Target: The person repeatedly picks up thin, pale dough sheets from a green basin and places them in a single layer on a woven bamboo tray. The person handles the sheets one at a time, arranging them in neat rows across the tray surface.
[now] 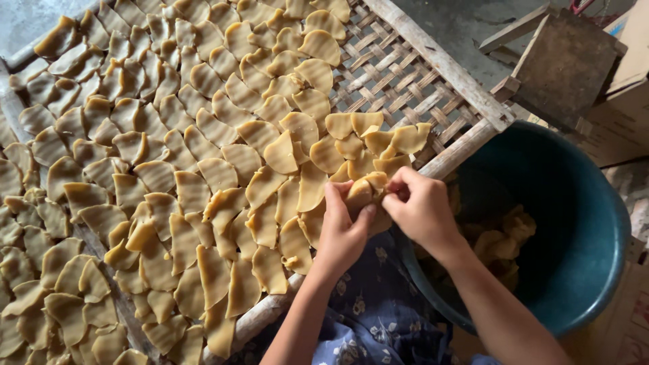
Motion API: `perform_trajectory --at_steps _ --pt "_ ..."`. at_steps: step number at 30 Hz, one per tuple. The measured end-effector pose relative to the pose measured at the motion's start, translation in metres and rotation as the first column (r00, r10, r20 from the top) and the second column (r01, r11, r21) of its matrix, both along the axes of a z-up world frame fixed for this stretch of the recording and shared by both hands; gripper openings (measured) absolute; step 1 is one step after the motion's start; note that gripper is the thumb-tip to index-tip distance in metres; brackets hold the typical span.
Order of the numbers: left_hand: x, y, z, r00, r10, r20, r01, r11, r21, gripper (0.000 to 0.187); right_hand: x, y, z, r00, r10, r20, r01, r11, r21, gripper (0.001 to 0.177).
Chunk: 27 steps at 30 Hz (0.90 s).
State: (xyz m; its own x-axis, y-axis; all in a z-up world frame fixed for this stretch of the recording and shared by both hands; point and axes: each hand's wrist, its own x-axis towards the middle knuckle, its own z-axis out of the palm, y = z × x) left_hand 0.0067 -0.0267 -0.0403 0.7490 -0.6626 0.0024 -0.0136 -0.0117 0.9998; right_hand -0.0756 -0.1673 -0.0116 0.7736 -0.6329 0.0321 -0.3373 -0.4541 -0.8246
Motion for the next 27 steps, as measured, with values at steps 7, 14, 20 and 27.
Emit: perform_trajectory --at_steps 7,14,20,27 --pt "0.003 0.006 -0.003 0.957 -0.08 -0.278 0.045 0.991 -0.13 0.037 -0.009 -0.016 -0.036 0.968 0.123 0.22 -0.235 0.753 0.614 0.011" --pt "0.005 0.009 0.004 0.916 -0.12 -0.383 0.047 0.98 -0.194 0.037 -0.015 -0.013 -0.022 0.977 0.124 0.172 -0.21 0.681 0.702 0.021" --pt "0.008 0.015 0.0 0.879 -0.142 -0.454 0.077 0.985 -0.157 0.036 -0.012 -0.009 -0.014 0.989 0.007 0.15 -0.056 0.944 0.325 0.017" --pt "0.019 0.024 -0.007 0.605 -0.27 -0.749 0.083 0.957 -0.278 0.027 -0.022 -0.058 -0.011 0.986 0.095 0.134 -0.164 0.519 0.839 0.021"
